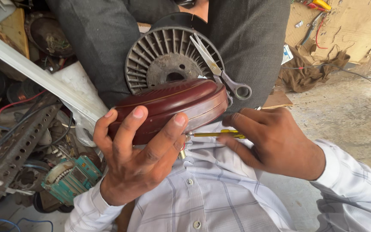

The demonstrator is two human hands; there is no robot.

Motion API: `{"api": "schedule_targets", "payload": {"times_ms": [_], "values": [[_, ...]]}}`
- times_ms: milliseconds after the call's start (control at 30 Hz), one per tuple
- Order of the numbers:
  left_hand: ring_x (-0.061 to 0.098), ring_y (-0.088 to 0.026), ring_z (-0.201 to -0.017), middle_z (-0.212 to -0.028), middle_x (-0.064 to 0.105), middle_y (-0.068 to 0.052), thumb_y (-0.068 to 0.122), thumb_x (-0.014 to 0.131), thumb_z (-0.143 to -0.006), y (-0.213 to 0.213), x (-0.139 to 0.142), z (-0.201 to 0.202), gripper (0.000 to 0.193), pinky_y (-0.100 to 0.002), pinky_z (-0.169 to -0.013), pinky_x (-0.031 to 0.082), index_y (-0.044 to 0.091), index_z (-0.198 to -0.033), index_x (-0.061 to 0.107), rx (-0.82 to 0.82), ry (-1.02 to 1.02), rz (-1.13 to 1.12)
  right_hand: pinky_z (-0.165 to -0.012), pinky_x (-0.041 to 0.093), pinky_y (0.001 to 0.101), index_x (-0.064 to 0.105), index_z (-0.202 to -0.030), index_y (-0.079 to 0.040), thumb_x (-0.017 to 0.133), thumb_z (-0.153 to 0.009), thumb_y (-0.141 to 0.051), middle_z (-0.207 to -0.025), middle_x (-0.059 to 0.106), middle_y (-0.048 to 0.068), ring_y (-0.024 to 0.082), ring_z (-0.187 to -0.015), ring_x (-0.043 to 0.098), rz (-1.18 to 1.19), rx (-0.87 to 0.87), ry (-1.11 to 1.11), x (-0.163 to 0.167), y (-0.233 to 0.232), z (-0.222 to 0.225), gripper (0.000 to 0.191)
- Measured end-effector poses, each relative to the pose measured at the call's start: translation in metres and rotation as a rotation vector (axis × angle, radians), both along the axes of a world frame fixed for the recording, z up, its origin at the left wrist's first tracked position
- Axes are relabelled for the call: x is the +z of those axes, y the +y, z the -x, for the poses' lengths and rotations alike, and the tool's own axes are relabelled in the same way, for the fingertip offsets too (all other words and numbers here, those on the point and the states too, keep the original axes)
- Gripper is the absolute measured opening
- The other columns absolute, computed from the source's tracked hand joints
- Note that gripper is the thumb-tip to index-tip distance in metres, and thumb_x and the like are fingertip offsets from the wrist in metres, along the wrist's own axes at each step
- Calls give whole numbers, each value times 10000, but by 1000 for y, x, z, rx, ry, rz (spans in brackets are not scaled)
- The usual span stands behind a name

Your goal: The person sits on the floor in a workshop and repairs an electric motor. They use scissors to trim insulation from copper windings and a screwdriver to adjust a brown circular component. The person handles the motor rotor and a separate housing part, placing tools on the workbench between steps.

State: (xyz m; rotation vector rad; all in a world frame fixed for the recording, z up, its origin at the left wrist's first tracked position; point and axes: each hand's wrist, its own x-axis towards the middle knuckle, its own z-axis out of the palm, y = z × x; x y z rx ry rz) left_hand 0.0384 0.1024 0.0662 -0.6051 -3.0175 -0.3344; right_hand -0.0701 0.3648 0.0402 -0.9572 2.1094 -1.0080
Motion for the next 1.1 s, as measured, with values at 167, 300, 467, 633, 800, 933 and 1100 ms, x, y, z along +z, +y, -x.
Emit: {"api": "schedule_targets", "payload": {"times_ms": [167, 300, 467, 633, 800, 933, 1100], "values": [[224, -288, -1540, -1625, 354, 136, 279, 758, -1035, -4, 3, 1, 149, -601, -1215, 263, 179, -927, 784, -4, -40, -2, -474, 458, 323, 669, -904, -43, 796, -842, -150, -778, 602, 42, 176, -567, 598, 270, 28, 67, 2, -1, 18, 178], [222, -294, -1532, -1605, 363, 130, 284, 763, -1024, -4, 6, 3, 127, -601, -1205, 263, 186, -949, 795, 3, -55, 7, -465, 440, 318, 688, -945, -31, 798, -841, -192, -821, 639, 41, 172, -564, 589, 288, 46, 222, -1, -1, 23, 221], [226, -291, -1511, -1575, 383, 136, 310, 776, -1005, -2, 7, 8, 97, -597, -1199, 275, 229, -1032, 822, 5, -57, 25, -444, 426, 371, 636, -792, -99, 771, -897, -331, -669, 491, 20, 199, -493, 512, 57, 151, 168, -10, -1, 11, 288], [235, -303, -1523, -1561, 367, 106, 370, 817, -999, -5, 4, 10, 207, -583, -1188, 316, 166, -1033, 810, -5, -17, 64, -471, 446, 337, 694, -986, 7, 777, -876, -271, -762, 507, 52, 184, -560, 541, 224, 76, 14, -17, 6, 14, 311], [207, -307, -1539, -1588, 335, 110, 359, 834, -978, -1, 7, 17, 189, -543, -1188, 335, 183, -1007, 770, 5, -32, 145, -499, 436, 334, 692, -1050, 16, 759, -845, -115, -892, 606, 81, 161, -602, 558, 410, 89, 14, -27, 8, 26, 252], [228, -302, -1528, -1602, 372, 116, 394, 846, -954, 5, -8, 33, 198, -498, -1167, 386, 223, -1051, 834, -6, 113, 162, -580, 527, 339, 692, -1018, 51, 731, -780, -134, -962, 657, 156, 225, -721, 654, 559, 64, 21, -38, 4, 34, 304], [276, -326, -1471, -1520, 433, 89, 406, 875, -932, -5, -11, 36, 255, -512, -1069, 413, 172, -1002, 803, -90, 143, 134, -523, 520, 305, 719, -941, 78, 780, -903, -141, -825, 657, 109, 173, -621, 627, 604, 28, 194, -44, -1, 32, 230]]}}
